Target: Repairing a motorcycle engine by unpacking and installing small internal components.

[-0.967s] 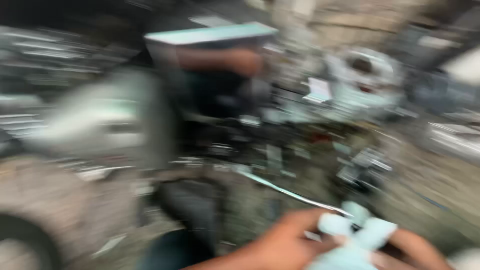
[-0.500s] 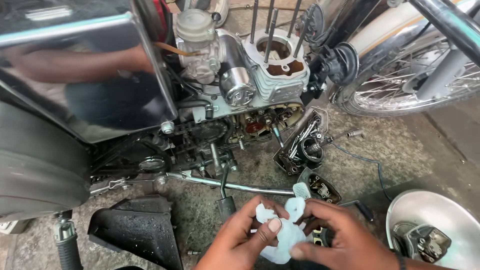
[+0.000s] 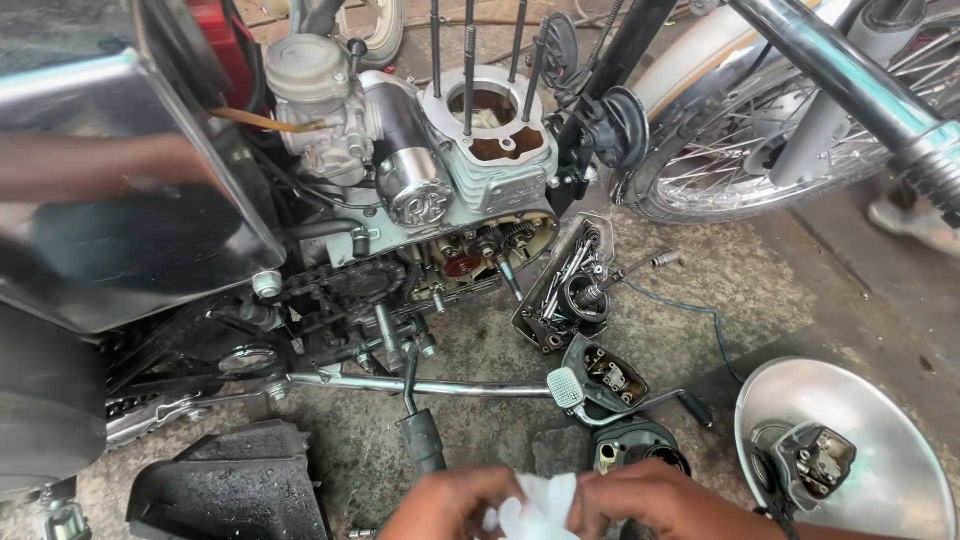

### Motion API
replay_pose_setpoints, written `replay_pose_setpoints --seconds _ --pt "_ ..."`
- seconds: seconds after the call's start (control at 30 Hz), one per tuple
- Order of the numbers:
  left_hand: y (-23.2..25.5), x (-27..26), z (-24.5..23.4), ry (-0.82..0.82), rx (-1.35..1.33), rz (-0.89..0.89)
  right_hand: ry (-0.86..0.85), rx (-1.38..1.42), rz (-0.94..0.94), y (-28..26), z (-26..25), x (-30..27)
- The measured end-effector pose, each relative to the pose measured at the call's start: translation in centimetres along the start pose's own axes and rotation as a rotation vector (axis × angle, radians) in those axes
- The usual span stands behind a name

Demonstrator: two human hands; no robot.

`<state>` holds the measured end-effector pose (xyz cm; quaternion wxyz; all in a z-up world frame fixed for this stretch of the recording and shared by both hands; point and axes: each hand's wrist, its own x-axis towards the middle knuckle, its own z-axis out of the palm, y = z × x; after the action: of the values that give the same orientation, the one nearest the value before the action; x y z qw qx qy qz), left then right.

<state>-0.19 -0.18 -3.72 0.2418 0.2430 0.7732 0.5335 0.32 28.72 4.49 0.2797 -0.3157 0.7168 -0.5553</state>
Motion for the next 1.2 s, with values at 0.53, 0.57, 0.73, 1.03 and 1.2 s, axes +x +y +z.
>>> replay_pose_setpoints --seconds 0.53,0.57,0.73,1.03,1.2 --pt "0.5 -0.4 0.5 -0.029 -0.735 -0.232 -0.228 0.117 0.370 -0.7 -1.0 0.1" --pt "2.4 -0.4 -0.1 -0.030 -0.736 -0.237 -0.229 0.122 0.371 -0.1 -1.0 -0.1" --pt "3.8 -1.1 -0.8 -0.210 -0.339 -0.265 -0.054 0.414 0.284 3.2 -2.1 -0.5" --pt "7.0 -1.1 0.5 -0.141 -0.733 -0.374 -0.279 0.023 0.233 -1.0 0.5 0.5" --pt "6.8 -1.4 0.1 -0.038 -0.484 -0.419 -0.208 -0.107 0.046 0.2 0.1 0.3"
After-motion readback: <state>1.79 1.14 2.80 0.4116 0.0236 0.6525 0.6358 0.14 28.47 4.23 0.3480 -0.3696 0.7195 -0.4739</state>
